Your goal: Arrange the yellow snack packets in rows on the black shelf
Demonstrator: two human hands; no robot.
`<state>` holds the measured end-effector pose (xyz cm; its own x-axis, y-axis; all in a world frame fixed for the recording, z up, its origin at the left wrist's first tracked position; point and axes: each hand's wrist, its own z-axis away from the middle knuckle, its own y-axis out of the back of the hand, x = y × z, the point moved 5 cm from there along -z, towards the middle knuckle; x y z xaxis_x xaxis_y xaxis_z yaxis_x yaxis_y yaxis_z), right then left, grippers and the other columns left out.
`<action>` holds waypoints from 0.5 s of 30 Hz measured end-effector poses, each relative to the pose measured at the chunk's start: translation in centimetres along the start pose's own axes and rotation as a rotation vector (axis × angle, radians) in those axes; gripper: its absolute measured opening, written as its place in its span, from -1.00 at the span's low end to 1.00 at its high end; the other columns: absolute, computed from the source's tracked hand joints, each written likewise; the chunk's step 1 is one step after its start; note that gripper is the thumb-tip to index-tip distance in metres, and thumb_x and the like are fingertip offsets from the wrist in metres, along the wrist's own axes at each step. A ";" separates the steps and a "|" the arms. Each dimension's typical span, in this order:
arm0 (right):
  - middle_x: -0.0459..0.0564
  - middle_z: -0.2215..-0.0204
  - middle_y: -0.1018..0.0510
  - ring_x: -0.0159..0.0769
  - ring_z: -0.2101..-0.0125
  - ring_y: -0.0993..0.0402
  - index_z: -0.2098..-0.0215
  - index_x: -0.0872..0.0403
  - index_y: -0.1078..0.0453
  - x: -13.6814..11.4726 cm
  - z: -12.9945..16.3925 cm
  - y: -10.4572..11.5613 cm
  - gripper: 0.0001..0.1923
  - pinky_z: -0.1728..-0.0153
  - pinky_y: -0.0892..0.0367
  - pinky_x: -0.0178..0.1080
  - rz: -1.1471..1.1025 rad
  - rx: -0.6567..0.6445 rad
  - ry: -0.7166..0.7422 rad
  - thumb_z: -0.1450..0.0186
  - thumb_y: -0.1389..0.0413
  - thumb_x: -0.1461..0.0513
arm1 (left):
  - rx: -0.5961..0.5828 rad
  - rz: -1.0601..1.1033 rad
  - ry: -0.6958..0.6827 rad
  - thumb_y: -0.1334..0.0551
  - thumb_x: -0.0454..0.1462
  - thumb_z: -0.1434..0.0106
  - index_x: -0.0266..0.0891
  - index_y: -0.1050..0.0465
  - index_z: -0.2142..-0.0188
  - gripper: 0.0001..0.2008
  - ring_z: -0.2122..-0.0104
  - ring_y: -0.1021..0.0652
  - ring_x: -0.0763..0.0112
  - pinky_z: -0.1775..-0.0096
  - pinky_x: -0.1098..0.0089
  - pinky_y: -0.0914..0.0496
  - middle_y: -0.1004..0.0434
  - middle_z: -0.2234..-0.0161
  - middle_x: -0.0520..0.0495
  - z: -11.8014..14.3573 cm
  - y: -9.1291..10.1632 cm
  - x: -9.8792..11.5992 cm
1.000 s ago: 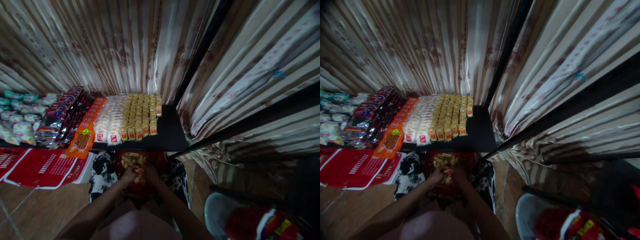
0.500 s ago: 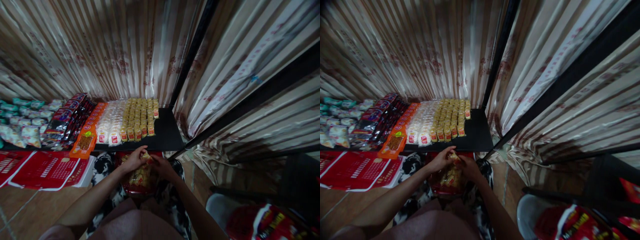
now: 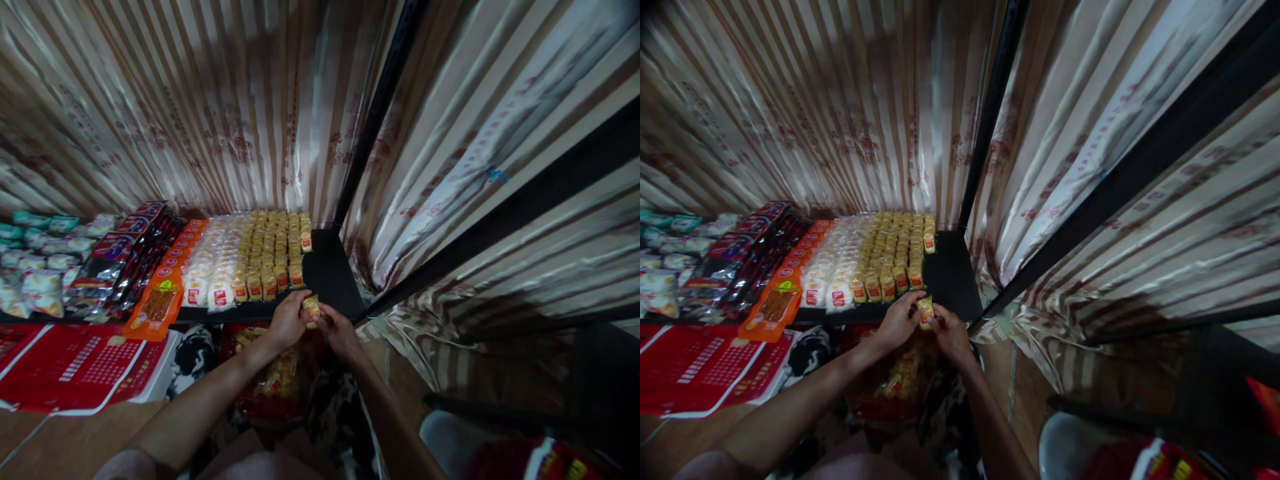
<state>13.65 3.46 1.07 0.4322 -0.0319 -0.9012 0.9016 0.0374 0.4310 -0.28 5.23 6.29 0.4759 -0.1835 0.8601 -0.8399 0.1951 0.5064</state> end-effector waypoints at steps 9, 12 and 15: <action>0.05 0.26 -0.57 -0.22 0.27 -0.48 0.00 0.10 -0.35 0.3 -7.3 2.8 -0.54 0.17 -0.35 -0.17 0.166 0.315 -0.040 -0.20 0.01 0.08 | 0.087 0.202 0.092 0.01 -0.23 -0.30 -0.23 -0.19 -0.14 -0.58 -0.21 -0.18 0.34 -0.24 0.27 -0.03 -0.17 -0.20 -0.12 -2.4 -3.6 0.6; 0.04 0.26 -0.58 -0.24 0.29 -0.49 0.00 0.11 -0.35 0.2 -9.7 2.5 -0.55 0.20 -0.35 -0.20 0.178 0.300 -0.065 -0.20 0.01 0.11 | 0.076 0.341 0.186 0.06 -0.18 -0.33 -0.28 -0.07 -0.21 -0.51 -0.25 -0.07 0.37 -0.26 0.32 0.07 -0.03 -0.26 -0.13 -4.5 -5.4 -0.4; 0.05 0.25 -0.58 -0.26 0.30 -0.49 -0.02 0.14 -0.34 0.1 -11.9 2.1 -0.54 0.22 -0.36 -0.24 0.127 0.238 -0.047 -0.21 0.02 0.10 | 0.111 0.435 0.249 0.07 -0.16 -0.34 -0.29 0.02 -0.25 -0.47 -0.27 0.01 0.39 -0.26 0.35 0.11 0.08 -0.29 -0.13 -6.8 -6.8 -1.3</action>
<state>15.35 15.42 1.37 0.5377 -0.0888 -0.8385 0.8169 -0.1914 0.5441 6.56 10.70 2.14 0.1130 0.1300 0.9851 -0.9902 0.0965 0.1009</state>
